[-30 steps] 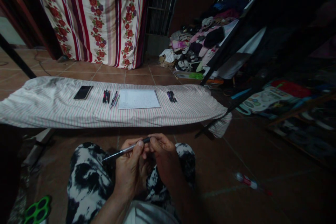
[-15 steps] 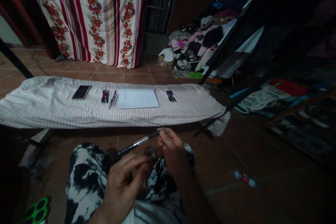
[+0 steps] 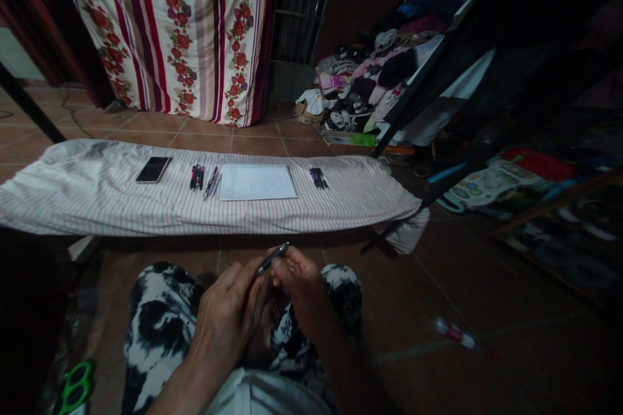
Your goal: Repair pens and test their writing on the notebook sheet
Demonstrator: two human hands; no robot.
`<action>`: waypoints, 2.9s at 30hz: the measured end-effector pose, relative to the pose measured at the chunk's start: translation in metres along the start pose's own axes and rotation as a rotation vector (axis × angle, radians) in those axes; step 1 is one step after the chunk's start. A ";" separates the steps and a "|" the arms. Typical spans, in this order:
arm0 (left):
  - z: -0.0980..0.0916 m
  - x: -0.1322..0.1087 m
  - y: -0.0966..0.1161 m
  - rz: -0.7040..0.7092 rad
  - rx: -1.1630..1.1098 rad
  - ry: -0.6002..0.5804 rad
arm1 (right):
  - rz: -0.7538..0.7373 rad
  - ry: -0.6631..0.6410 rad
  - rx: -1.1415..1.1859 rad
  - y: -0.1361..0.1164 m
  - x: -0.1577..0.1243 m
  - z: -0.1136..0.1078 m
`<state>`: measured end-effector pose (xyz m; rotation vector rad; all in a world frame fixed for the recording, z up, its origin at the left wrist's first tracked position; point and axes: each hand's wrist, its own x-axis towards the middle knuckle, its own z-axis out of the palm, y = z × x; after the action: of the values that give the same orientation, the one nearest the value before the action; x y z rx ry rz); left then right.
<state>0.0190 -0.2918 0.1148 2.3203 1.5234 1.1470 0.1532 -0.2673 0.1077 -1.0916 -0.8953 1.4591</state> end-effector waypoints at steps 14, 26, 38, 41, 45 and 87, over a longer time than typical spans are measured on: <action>0.006 -0.008 -0.002 -0.054 -0.067 -0.089 | -0.023 0.126 -0.076 -0.003 0.001 -0.001; 0.007 -0.009 -0.003 -0.054 0.076 -0.007 | -0.055 0.070 -0.231 -0.005 -0.008 0.000; 0.007 -0.009 -0.002 -0.106 0.015 -0.100 | -0.017 0.004 -0.144 -0.002 -0.009 0.001; 0.006 -0.010 0.000 -0.094 0.023 -0.059 | 0.019 0.016 -0.133 -0.004 -0.009 0.002; 0.005 -0.011 0.002 -0.084 -0.006 -0.097 | 0.003 0.067 -0.174 -0.004 -0.008 0.000; 0.006 -0.006 -0.002 -0.046 0.111 -0.072 | -0.043 0.032 -0.202 -0.002 -0.010 -0.003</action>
<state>0.0209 -0.2937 0.1066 2.3548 1.6446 0.9815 0.1564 -0.2769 0.1101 -1.2321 -1.0548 1.3333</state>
